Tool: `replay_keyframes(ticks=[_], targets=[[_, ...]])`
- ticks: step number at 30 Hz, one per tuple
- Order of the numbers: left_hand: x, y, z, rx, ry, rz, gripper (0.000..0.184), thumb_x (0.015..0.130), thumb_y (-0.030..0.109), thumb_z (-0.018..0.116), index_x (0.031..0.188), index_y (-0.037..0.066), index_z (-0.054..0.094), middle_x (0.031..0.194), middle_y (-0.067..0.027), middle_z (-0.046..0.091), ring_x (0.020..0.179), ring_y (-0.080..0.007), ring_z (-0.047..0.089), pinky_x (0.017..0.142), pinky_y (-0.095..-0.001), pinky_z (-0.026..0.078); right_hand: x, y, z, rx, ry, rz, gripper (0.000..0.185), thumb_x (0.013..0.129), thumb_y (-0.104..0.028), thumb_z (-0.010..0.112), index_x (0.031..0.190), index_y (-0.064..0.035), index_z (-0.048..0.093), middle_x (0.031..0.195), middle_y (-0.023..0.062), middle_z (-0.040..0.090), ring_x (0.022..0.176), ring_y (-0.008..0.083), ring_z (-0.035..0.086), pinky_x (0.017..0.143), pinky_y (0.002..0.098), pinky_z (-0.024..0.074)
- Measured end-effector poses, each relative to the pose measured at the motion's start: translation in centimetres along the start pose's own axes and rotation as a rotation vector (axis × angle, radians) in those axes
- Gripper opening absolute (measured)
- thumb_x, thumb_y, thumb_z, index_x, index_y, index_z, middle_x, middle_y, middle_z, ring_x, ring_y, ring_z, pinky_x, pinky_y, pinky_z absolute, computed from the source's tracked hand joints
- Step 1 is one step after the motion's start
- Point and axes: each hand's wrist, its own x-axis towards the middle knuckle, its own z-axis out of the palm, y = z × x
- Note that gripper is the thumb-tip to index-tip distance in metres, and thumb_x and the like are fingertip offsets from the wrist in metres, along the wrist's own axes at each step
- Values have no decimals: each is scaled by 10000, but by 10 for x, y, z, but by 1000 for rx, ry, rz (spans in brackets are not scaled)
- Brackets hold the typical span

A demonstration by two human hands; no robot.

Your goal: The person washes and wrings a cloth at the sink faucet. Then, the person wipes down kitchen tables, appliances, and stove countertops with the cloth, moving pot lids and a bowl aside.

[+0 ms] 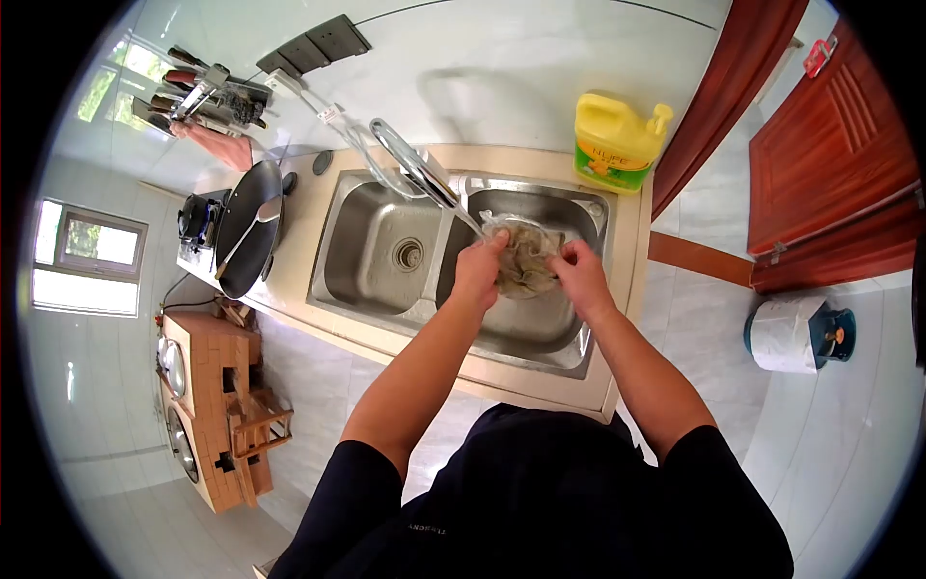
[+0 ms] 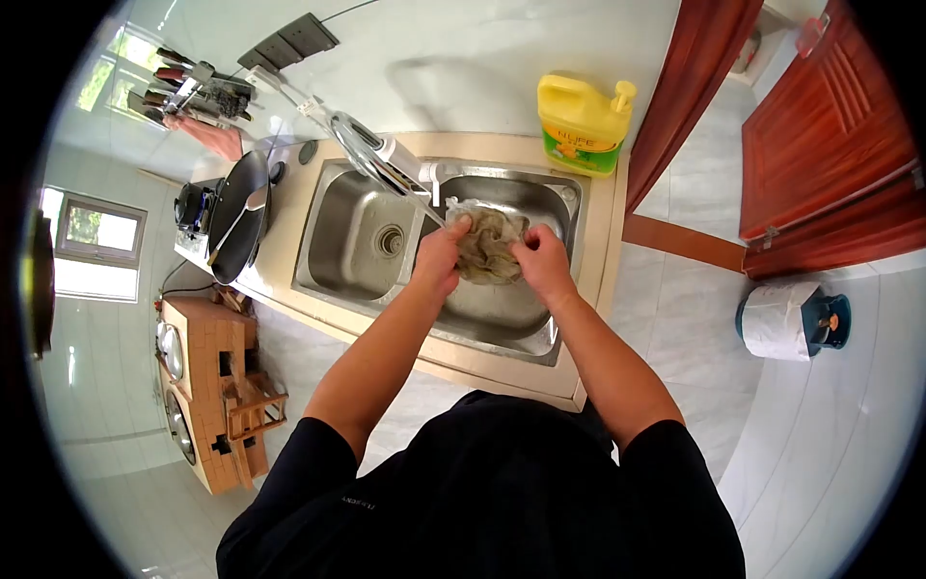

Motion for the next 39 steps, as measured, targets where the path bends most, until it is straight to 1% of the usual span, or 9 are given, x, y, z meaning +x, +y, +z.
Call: replay_keyframes(ticks=[8, 12, 18, 19, 23, 26, 30, 34, 39], targets=[[-7, 3, -12, 609, -244, 490, 533, 1078, 312, 688, 1528, 48, 581, 1299, -33, 700, 1193, -131, 603, 1067, -303, 476, -7, -36, 16, 308, -143, -81, 219, 943, -184, 830, 957, -52, 656, 859, 12, 658, 760, 104, 597, 658, 273, 502], [-15, 20, -9, 689, -274, 176, 579, 1037, 395, 737, 1488, 55, 612, 1397, -75, 680, 1264, -139, 596, 1041, -345, 513, -9, -40, 30, 583, -79, 127, 178, 961, -157, 805, 960, -66, 652, 885, -4, 639, 774, 89, 589, 620, 257, 479], [-19, -2, 1, 1343, 49, 834, 472, 1015, 477, 703, 1281, 89, 736, 1102, -154, 773, 1048, -322, 724, 912, -459, 574, -34, -21, 6, 362, 124, -37, 193, 980, -144, 773, 962, -43, 609, 888, 5, 614, 816, 100, 573, 716, 267, 479], [-24, -2, 4, 1349, 50, 854, 441, 1003, 523, 680, 1150, 120, 785, 1018, -182, 757, 971, -425, 704, 856, -517, 567, -38, -14, 2, 329, 136, -68, 208, 989, -153, 765, 953, -38, 595, 873, 1, 604, 810, 103, 554, 753, 272, 473], [-18, 1, -3, 1476, -231, 543, 457, 943, 549, 745, 982, 98, 808, 922, -160, 737, 879, -420, 711, 782, -501, 561, -52, -11, -24, 117, 235, -95, 208, 1009, -158, 750, 953, -42, 587, 871, -7, 583, 806, 92, 531, 742, 271, 469], [-10, 0, -10, 1376, -260, 664, 402, 866, 462, 863, 972, 78, 816, 932, -131, 733, 875, -353, 716, 779, -467, 553, -51, -7, -31, 210, 203, -146, 204, 1023, -162, 737, 959, -45, 583, 862, -9, 583, 796, 92, 530, 741, 268, 466], [-1, 10, -33, 1771, -306, 674, 234, 925, 306, 779, 1017, 92, 798, 998, -127, 699, 959, -361, 711, 809, -464, 577, -52, -23, -33, 161, 261, -210, 200, 1022, -170, 745, 964, -58, 589, 869, -14, 586, 783, 79, 528, 713, 257, 459], [1, -3, -53, 2078, 69, 380, 396, 923, 199, 731, 1302, 97, 683, 1287, -182, 675, 1182, -399, 661, 951, -511, 568, -43, -48, -34, 523, 207, 47, 179, 1006, -154, 758, 975, -65, 607, 899, -11, 621, 784, 70, 556, 678, 239, 466], [-19, -24, -26, 1553, -513, 731, 528, 958, 205, 718, 1452, 79, 584, 1467, -193, 595, 1374, -389, 554, 1150, -491, 445, -32, -75, 2, 461, -192, -53, 158, 958, -124, 786, 1002, -52, 652, 968, 22, 661, 864, 117, 647, 719, 272, 534]])
